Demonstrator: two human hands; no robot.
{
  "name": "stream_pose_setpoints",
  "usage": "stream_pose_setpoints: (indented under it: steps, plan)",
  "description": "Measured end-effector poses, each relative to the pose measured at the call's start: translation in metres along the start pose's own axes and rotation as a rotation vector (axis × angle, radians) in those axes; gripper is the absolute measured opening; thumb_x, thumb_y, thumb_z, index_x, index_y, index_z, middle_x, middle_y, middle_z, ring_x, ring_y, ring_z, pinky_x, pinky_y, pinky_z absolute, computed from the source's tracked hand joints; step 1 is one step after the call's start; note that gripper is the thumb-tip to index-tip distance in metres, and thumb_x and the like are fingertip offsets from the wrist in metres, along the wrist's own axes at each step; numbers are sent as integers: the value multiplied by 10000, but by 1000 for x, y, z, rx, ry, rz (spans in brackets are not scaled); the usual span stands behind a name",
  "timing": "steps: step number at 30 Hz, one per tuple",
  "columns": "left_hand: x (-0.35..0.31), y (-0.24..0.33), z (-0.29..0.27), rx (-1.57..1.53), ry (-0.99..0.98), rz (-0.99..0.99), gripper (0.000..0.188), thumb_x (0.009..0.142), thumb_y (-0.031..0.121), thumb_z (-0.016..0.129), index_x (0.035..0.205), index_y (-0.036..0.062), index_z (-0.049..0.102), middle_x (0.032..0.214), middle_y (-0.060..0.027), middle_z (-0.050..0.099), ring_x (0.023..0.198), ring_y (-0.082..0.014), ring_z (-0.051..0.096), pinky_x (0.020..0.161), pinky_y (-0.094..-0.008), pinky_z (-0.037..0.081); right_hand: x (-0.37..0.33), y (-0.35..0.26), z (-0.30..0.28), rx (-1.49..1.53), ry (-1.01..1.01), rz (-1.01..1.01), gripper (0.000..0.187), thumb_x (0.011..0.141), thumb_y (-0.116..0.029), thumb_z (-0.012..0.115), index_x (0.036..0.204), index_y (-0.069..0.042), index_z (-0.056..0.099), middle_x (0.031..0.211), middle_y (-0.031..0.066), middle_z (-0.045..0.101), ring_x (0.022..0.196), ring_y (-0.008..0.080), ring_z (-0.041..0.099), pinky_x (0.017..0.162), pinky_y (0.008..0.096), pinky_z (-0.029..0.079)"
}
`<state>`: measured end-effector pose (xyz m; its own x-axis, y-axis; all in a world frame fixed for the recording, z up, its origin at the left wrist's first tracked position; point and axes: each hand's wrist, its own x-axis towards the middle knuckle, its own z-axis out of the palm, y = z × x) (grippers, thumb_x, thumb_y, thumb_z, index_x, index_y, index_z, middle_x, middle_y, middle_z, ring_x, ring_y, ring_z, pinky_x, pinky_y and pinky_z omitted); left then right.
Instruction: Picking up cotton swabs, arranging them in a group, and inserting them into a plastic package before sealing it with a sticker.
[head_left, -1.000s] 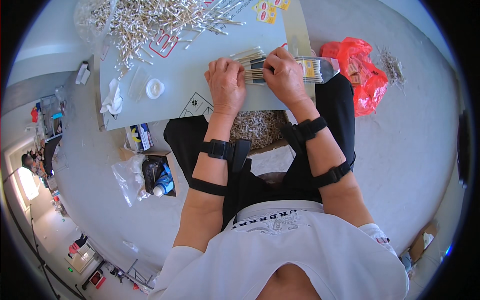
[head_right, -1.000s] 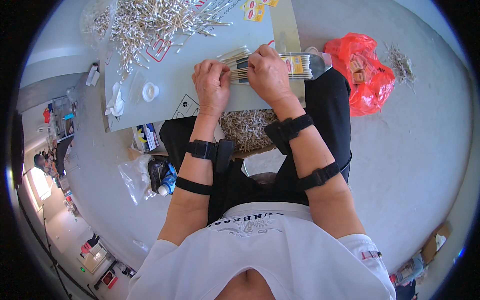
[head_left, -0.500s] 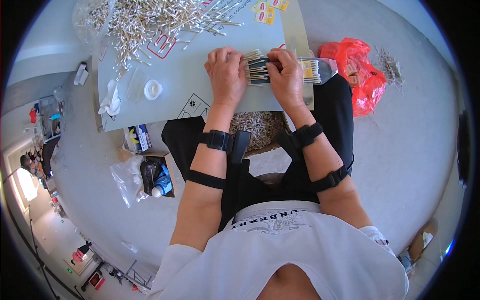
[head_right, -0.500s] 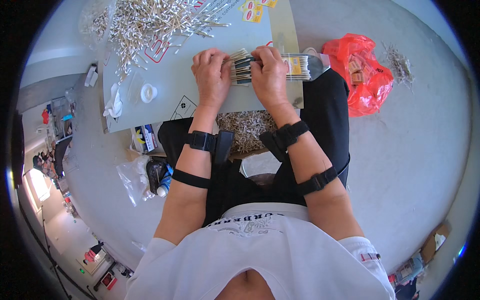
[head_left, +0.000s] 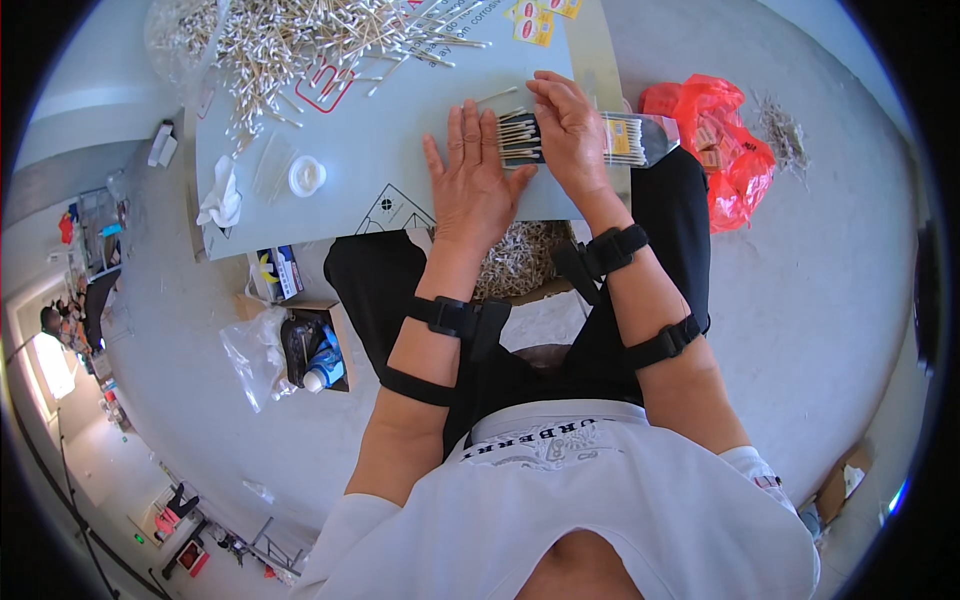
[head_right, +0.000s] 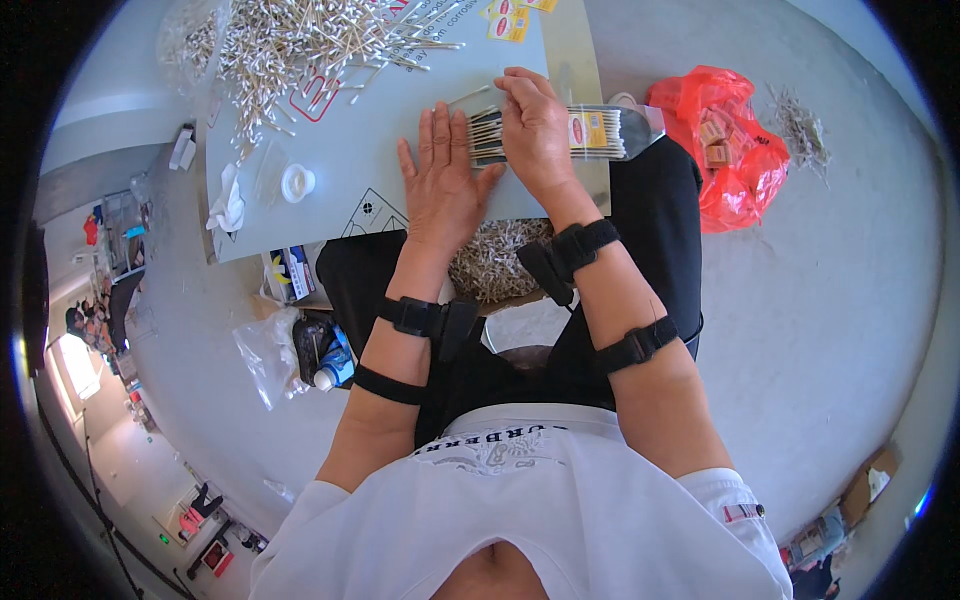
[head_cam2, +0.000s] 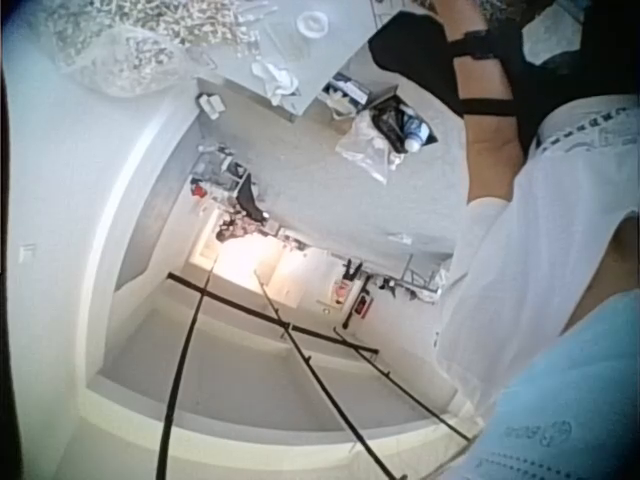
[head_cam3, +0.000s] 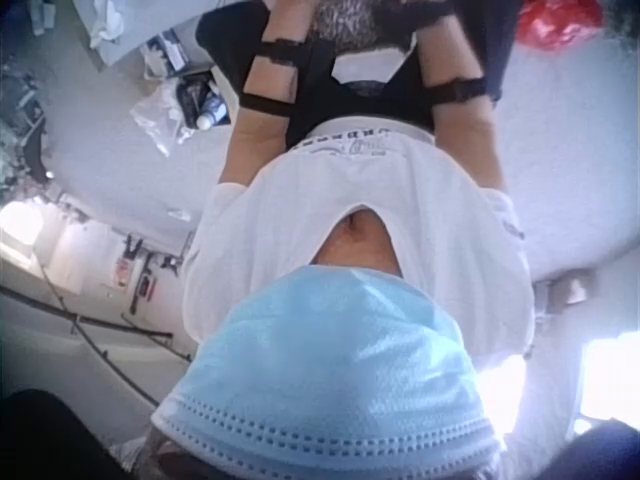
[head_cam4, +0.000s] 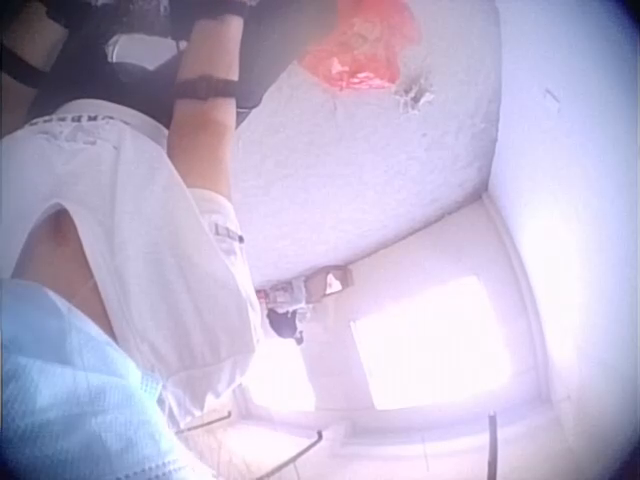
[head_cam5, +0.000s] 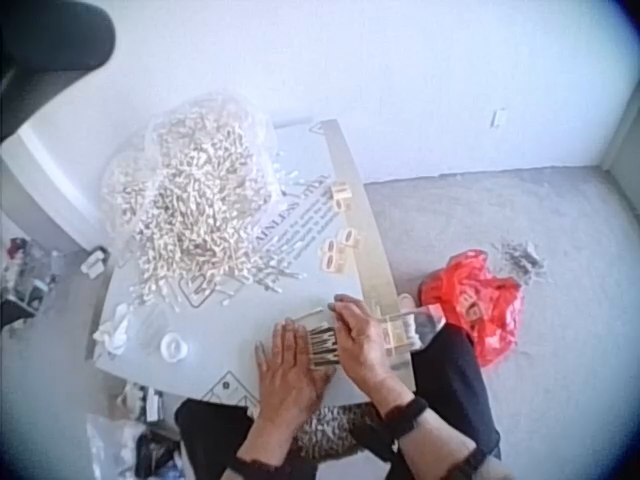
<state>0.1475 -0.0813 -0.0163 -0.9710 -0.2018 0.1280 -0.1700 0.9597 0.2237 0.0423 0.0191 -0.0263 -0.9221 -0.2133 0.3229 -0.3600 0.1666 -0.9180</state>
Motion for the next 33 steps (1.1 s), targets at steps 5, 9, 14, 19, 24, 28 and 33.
stream_pose_setpoints:
  steps: [5,9,14,19,24,28,33]
  plan:
    - [0,3,4,-4,16,-11,812,910,470,587,1492,-5,279,1572,-220,225,1480,-350,169,1151,-609,103,19,2,-1,-228,-219,-138,236,799,-13,658,1032,-38,692,1106,97,644,1009,273,617,884,346,504]
    - [-2,4,6,-2,25,-24,797,924,465,568,1492,-11,274,1575,-223,215,1481,-353,164,1149,-610,104,33,5,-3,-360,-426,-255,180,749,-66,695,928,-80,700,990,81,621,1029,303,572,891,384,483]
    - [-2,4,6,3,12,-31,783,934,465,549,1493,-11,275,1584,-215,198,1487,-346,145,1151,-611,87,36,7,-11,-319,-502,-213,101,739,-81,706,836,-82,678,938,62,604,987,290,579,852,380,489]
    - [-2,7,3,22,-2,-34,782,941,475,529,1496,-14,273,1591,-206,184,1492,-340,123,1154,-607,69,37,7,-11,-371,-484,-235,74,739,-92,712,788,-74,660,912,67,600,965,293,582,828,386,493]
    - [-6,11,3,35,-15,-64,799,932,487,533,1485,-34,287,1595,-195,181,1497,-330,94,1153,-610,54,32,5,-7,-427,-420,-230,97,736,-96,726,775,-56,645,864,79,596,934,300,586,810,388,496]
    - [-6,13,2,80,-18,-62,801,923,493,543,1474,-39,309,1595,-194,182,1496,-331,96,1150,-613,54,32,3,-8,-453,-410,-220,101,735,-93,727,770,-50,642,853,86,592,929,298,585,809,391,496]
    - [-6,13,2,17,1,-78,800,897,459,600,1449,-61,341,1582,-213,203,1491,-338,117,1155,-607,40,32,4,-10,-404,-423,-238,91,746,-81,719,776,-49,639,847,82,587,919,298,582,797,393,497]
